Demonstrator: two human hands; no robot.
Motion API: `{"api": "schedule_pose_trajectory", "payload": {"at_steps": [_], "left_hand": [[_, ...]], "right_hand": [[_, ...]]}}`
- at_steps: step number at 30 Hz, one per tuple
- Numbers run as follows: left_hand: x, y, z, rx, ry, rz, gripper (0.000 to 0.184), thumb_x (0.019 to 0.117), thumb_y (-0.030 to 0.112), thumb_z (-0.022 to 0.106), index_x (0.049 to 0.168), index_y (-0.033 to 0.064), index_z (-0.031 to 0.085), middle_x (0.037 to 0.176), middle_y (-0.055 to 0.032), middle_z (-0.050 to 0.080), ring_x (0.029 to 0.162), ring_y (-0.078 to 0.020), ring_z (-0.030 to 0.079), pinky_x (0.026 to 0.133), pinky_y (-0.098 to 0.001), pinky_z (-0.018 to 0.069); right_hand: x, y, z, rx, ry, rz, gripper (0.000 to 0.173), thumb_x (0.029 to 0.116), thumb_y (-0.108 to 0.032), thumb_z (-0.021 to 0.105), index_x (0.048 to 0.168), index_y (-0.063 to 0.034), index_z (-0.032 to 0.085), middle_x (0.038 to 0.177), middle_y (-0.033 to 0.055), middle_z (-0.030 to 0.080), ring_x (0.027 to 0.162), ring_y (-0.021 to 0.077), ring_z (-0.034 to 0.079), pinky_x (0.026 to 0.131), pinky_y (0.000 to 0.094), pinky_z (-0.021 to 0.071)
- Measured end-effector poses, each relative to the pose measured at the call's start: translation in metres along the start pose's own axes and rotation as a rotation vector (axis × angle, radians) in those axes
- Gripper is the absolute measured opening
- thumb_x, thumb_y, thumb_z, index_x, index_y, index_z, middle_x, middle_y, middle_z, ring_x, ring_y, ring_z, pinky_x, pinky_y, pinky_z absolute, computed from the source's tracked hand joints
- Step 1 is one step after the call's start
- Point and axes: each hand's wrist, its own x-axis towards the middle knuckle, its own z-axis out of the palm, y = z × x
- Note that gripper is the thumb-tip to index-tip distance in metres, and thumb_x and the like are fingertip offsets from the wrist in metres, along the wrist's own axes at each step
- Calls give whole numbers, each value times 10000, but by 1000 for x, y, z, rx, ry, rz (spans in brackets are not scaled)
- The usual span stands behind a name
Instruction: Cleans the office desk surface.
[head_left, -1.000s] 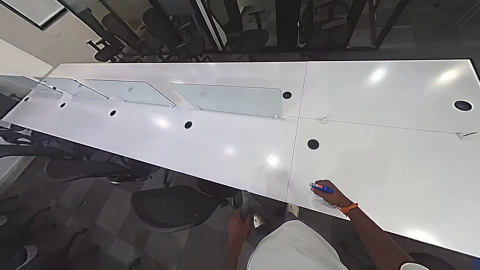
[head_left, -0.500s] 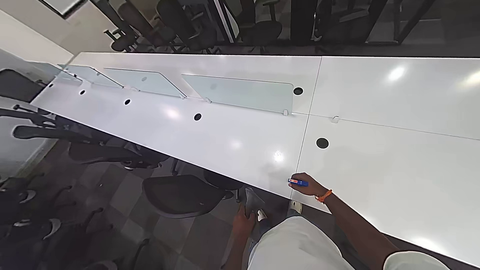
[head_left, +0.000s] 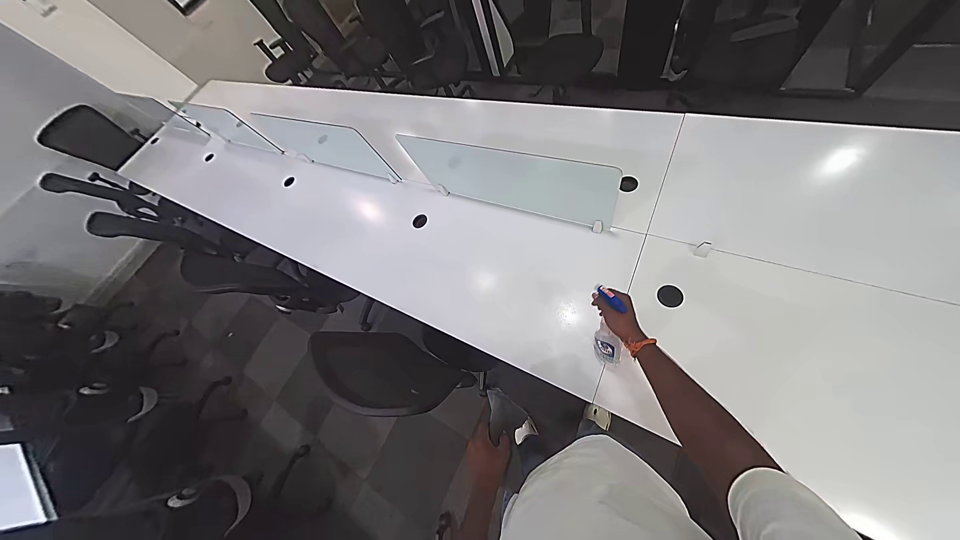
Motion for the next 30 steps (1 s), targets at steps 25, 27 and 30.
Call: {"api": "schedule_pose_trajectory", "payload": {"at_steps": [25, 27, 30], "left_hand": [[43, 111, 21, 36, -166, 368, 441, 895, 380, 690, 1188, 51, 684, 1046, -221, 727, 1023, -400, 702, 903, -632, 538], [44, 119, 23, 11, -190, 399, 409, 898, 346, 707, 1170, 40, 689, 1024, -219, 728, 1001, -396, 705, 894, -627, 535], [48, 130, 26, -147, -213, 417, 366, 894, 286, 752, 1115, -1, 698, 978, -227, 724, 963, -383, 704, 897, -613, 531]], "right_hand": [[-177, 40, -289, -181, 870, -135, 219, 889, -90, 606, 1036, 52, 685, 875, 68, 704, 754, 60, 654, 713, 232, 558], [-195, 47, -295, -224, 923, -128, 216, 886, -88, 609, 1026, 57, 687, 852, 73, 697, 731, 58, 642, 696, 230, 548], [-210, 56, -299, -222, 970, -144, 228, 879, -94, 606, 1016, 71, 684, 863, 81, 705, 747, 46, 646, 712, 217, 548]]}}
